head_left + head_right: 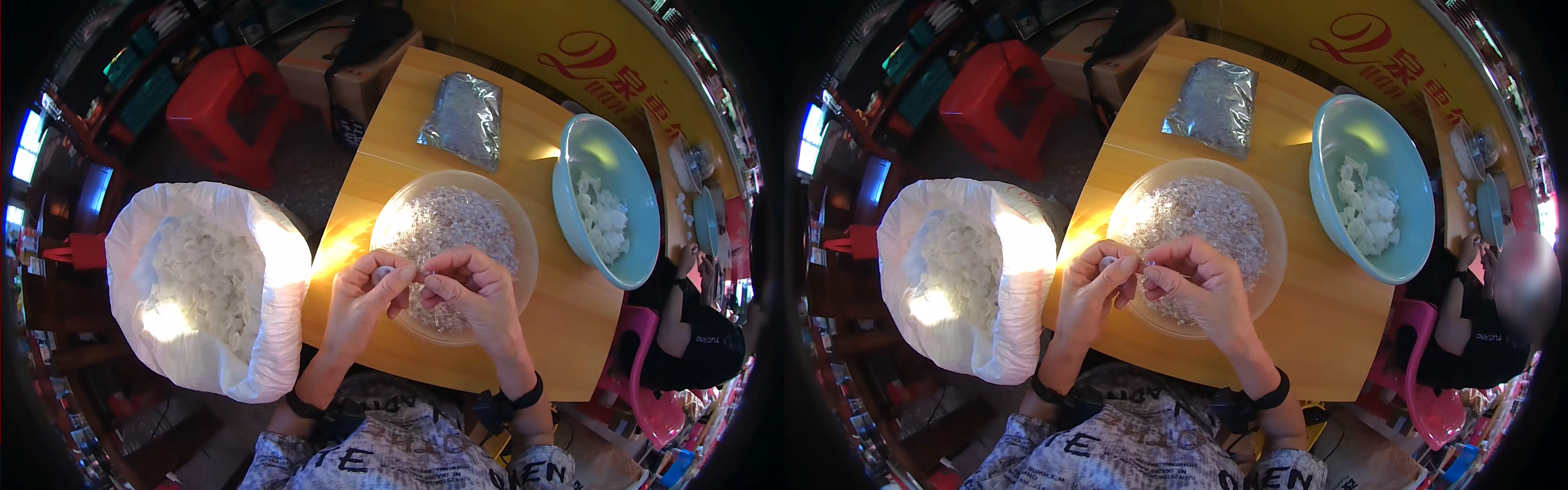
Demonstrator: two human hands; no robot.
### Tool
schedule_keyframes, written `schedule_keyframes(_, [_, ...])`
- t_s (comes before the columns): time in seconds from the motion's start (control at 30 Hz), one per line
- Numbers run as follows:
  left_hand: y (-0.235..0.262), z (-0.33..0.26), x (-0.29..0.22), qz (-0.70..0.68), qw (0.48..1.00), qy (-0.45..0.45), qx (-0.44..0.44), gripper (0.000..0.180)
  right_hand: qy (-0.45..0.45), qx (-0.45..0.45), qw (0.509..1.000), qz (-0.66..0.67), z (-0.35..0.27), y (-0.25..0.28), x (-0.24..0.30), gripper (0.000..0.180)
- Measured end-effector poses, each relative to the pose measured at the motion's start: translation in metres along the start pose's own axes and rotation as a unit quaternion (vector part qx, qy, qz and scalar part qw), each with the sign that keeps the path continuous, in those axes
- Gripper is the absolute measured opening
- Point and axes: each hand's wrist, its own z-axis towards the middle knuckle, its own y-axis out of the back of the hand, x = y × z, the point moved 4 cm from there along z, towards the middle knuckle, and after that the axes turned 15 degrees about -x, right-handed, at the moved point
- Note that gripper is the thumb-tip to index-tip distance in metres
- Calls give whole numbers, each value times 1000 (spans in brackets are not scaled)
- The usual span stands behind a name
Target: Assembling small white plastic components by hand.
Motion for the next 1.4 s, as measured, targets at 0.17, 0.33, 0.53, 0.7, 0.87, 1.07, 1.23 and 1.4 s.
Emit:
schedule_keyframes(0.17, [2, 0, -2, -53, 998, 24, 1, 12, 17, -27, 999, 12, 0, -5, -7, 15])
schedule_keyframes(0.33, [3, 6, -7, -98, 994, 30, 37, 19, 59, -72, 996, 2, -4, -9, -2, 14])
schedule_keyframes(0.53, [11, 9, -1, -106, 994, -28, 28, 31, 160, -74, 984, -16, -5, -20, 2, 10])
schedule_keyframes(0.7, [7, 3, -7, 0, 991, -123, 53, 42, 176, -41, 981, -72, -6, -27, -1, 11])
schedule_keyframes(0.87, [15, 10, -7, -24, 983, -179, 19, 46, 139, -54, 989, -24, -4, -25, -7, 10])
schedule_keyframes(1.07, [18, 10, -1, -64, 977, -198, 37, 36, 114, -64, 990, 49, -4, -28, -15, 9])
schedule_keyframes(1.23, [16, 8, 0, -100, 978, -183, 11, 34, 116, -77, 985, 99, -6, -37, -22, 9])
schedule_keyframes(1.4, [16, 5, 10, -116, 983, -143, -25, 40, 109, -73, 982, 138, -8, -45, -28, 9])
